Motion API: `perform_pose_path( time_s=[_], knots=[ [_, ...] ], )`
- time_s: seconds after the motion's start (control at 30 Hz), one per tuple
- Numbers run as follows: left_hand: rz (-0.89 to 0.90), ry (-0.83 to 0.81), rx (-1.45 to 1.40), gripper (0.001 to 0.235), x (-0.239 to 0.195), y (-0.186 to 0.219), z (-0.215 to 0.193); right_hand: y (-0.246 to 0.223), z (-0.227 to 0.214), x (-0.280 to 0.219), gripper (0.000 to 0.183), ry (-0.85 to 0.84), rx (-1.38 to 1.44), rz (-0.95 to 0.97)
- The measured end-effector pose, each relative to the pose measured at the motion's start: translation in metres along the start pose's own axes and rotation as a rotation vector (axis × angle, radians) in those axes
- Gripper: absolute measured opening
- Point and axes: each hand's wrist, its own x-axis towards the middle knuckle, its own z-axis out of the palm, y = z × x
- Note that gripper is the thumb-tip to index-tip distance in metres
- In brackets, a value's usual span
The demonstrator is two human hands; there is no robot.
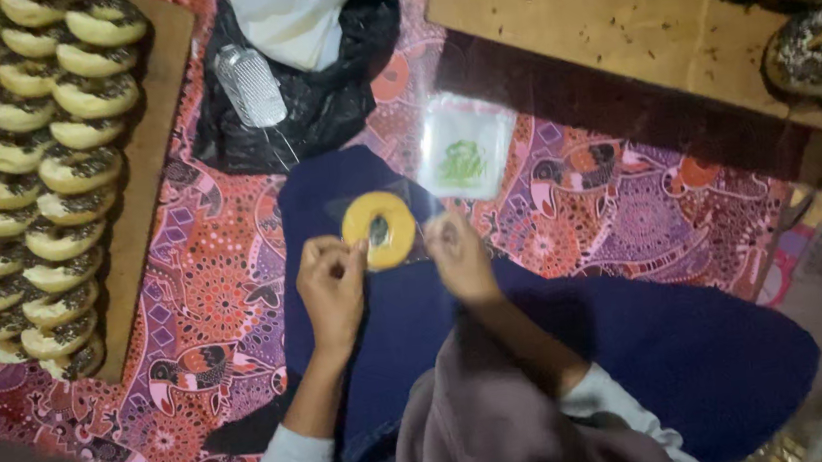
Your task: The person sits on a patterned mat and repeatedly picks up ring-shaped doughnuts from a wooden board, places them into small clear plastic bags, and sets the packaged items into a white plastic crate. The process is repeated for multiple doughnuts.
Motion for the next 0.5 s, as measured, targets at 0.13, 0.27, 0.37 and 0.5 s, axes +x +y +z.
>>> perform_pose_path(
  time_s=[0.13,0.27,0.37,0.5],
  knots=[
    [0.226,-0.152,-0.047,0.016,0.019,-0.003,0.061,0.018,-0.043,0.034,0.028,0.141,0.088,0.359],
    [0.268,-0.300,-0.021,0.019,0.077,-0.023,0.182,0.021,-0.113,0.046,0.036,0.325,0.180,0.180],
    [0.514,-0.282,0.133,0.034,0.124,-0.063,0.246,0.025,-0.151,0.052,0.041,0.496,-0.439,0.197],
    [0.388,-0.552,0.447,0.026,0.150,-0.096,0.265,0.021,-0.158,0.064,0.044,0.449,-0.989,-0.023]
  ],
)
